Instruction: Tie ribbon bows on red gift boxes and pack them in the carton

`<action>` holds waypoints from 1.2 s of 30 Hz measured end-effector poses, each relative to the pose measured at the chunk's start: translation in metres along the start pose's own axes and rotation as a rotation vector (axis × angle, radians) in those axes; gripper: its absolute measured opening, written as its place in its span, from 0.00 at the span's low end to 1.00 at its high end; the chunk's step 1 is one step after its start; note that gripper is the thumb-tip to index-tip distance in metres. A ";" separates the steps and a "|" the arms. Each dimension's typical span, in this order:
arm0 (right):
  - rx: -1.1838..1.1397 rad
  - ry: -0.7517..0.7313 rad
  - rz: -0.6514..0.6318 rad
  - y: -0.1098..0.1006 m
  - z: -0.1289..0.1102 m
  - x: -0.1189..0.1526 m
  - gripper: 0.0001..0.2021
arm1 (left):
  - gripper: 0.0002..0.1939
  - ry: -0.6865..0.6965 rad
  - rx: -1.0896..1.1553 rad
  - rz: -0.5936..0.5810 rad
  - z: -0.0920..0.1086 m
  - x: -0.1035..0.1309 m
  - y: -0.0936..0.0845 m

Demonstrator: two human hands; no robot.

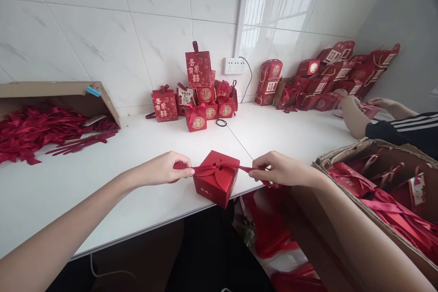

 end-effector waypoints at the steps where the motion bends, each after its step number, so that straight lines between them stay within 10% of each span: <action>1: -0.031 -0.012 -0.002 -0.001 -0.001 0.000 0.19 | 0.15 -0.009 0.018 -0.034 0.001 0.001 0.003; 8: -0.003 -0.057 0.008 0.002 0.004 -0.011 0.24 | 0.13 -0.020 0.227 -0.309 0.013 0.005 0.038; 18: -0.142 0.073 0.145 0.015 0.010 -0.043 0.24 | 0.15 -0.065 0.351 -0.375 0.004 -0.001 0.043; 29: -0.504 0.110 -0.061 0.036 0.020 -0.045 0.22 | 0.21 -0.017 0.346 -0.344 -0.012 -0.008 0.034; 36: -0.386 -0.037 -0.146 0.038 0.017 -0.037 0.19 | 0.16 0.003 0.200 -0.131 -0.001 -0.006 0.018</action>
Point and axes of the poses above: each hand's wrist, its own x-axis away from the middle knuckle, its own y-axis out of the palm, z = x × y, the point moved 8 cm from there along -x, towards the middle knuckle, and after that the axes turned 9 degrees about x, right-handed, at the moved point
